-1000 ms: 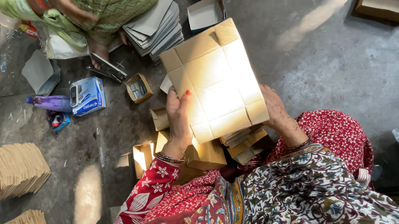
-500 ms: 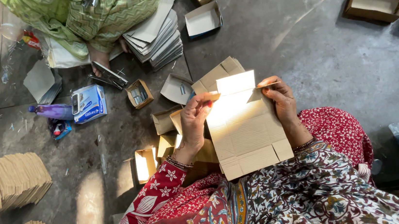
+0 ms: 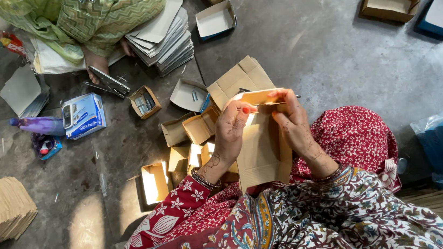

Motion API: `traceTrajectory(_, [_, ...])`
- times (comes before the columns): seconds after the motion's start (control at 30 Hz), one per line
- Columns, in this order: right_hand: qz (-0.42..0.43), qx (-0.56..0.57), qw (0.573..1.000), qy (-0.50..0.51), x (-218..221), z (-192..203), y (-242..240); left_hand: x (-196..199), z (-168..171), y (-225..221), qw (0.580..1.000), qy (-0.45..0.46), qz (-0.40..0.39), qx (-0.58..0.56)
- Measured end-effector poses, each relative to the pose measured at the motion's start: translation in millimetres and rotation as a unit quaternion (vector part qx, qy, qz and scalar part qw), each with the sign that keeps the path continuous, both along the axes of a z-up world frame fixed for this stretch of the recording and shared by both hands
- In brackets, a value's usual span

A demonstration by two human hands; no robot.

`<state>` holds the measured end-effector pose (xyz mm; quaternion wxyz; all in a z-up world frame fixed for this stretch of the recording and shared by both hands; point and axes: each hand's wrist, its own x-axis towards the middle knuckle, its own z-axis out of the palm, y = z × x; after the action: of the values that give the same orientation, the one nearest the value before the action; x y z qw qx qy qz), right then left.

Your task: The person sits on the floor and uses a handheld stapler to close small cardboard boxes. They pick up each box, fold the flaps, and staple them shut before placing the finished box into a growing stack. Another person works nearby with similar materials.

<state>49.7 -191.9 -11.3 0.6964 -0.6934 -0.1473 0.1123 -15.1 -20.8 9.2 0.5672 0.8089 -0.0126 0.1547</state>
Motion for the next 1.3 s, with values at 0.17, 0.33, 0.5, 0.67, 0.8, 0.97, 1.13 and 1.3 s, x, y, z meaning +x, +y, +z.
traceTrajectory(0.17, [-0.001,0.02,0.991,-0.131,-30.6,10.5,18.3,-13.0,-1.4,-5.1,0.997,0.002,0.01,-0.072])
traceTrajectory(0.33, [0.009,-0.001,0.994,-0.108,-40.3,-0.5,24.1,-31.0,9.1,5.0,0.971,0.042,-0.084,-0.219])
traceTrajectory(0.5, [0.028,0.15,0.984,-0.098,-43.6,-1.9,21.0,-46.8,29.9,11.1,0.929,0.047,-0.137,-0.341])
traceTrajectory(0.67, [0.065,0.154,0.977,-0.135,-48.8,14.5,20.6,-57.7,35.4,16.6,0.836,0.206,-0.24,-0.448])
traceTrajectory(0.8, [0.14,0.169,0.973,-0.066,-52.2,16.4,21.8,-65.8,29.2,24.6,0.824,0.253,-0.227,-0.453])
traceTrajectory(0.97, [0.139,0.194,0.971,-0.011,-16.7,-11.2,15.8,-72.7,28.6,33.9,0.82,0.209,-0.233,-0.48])
traceTrajectory(1.13, [0.11,-0.458,0.832,-0.293,38.7,-61.9,8.2,-73.7,31.2,37.7,0.824,0.199,-0.235,-0.476])
traceTrajectory(1.3, [0.129,-0.575,0.771,-0.24,55.8,-85.7,1.4,-68.5,40.0,40.5,0.841,0.153,-0.239,-0.461])
